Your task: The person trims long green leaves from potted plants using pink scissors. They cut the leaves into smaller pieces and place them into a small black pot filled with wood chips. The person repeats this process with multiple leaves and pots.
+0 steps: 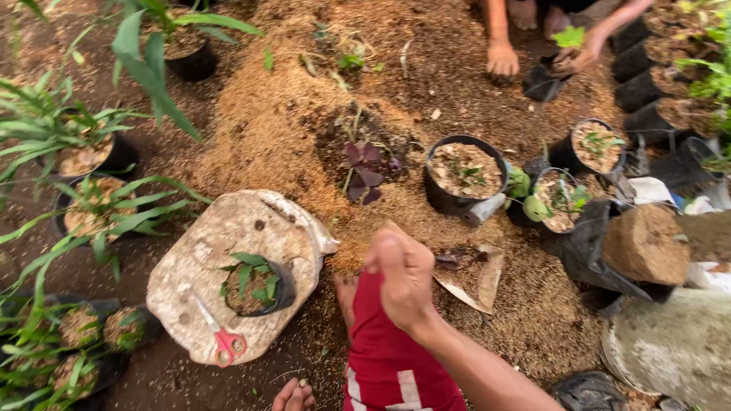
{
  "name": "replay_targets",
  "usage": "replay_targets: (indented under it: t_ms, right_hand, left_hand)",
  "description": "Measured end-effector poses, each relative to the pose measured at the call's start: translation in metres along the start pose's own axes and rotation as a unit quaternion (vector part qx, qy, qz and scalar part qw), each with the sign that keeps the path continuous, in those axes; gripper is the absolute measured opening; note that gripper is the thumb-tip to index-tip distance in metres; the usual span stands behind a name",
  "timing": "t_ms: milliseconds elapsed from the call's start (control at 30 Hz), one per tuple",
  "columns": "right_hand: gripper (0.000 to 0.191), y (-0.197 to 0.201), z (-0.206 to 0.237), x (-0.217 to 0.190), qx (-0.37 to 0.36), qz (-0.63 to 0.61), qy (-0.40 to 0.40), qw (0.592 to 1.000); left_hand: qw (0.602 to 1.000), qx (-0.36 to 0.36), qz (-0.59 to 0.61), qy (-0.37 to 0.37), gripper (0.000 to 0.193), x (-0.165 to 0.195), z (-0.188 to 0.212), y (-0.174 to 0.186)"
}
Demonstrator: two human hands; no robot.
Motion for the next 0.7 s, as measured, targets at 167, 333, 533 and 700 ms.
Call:
replay_targets:
  t_ms: [167, 333, 533, 700]
  right_hand:
    - [0.031, -0.121, -0.048, -0.039, -0.156, -0.076, 0.027, 0.984]
    - [0.036, -0.229, -0.114, -0.009, -0.305, -0.196, -0.016, 0.932]
    - [0.051, -0.253, -0.230, 0.102, -0.205, -0.036, -0.096, 0.973]
    - [0.049, -0.295, -0.254, 0.159, -0.231, -0.035, -0.169, 0.957]
  left_hand:
    - [0.999, -0.012, 0.023, -0.024, 0.048, -0.009, -0.007, 0.008]
    - [0.998, -0.007, 0.049, 0.047, 0.058, 0.025, -0.030, 0.019]
    - [0.964, 0.173, 0.197, -0.048, 0.047, 0.209, -0.041, 0.106]
    - [0.910, 0.265, 0.104, -0.303, 0.025, 0.364, -0.090, 0.148]
Point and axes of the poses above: each hand's wrist, its own z-axis away from the middle knuckle, its own y-axis out of the back of the hand, x = y × z, the point moved 9 cm from there along -z, towards the middle knuckle, and after that the axes turned 2 degrees about -y, right-handed, at the moved point
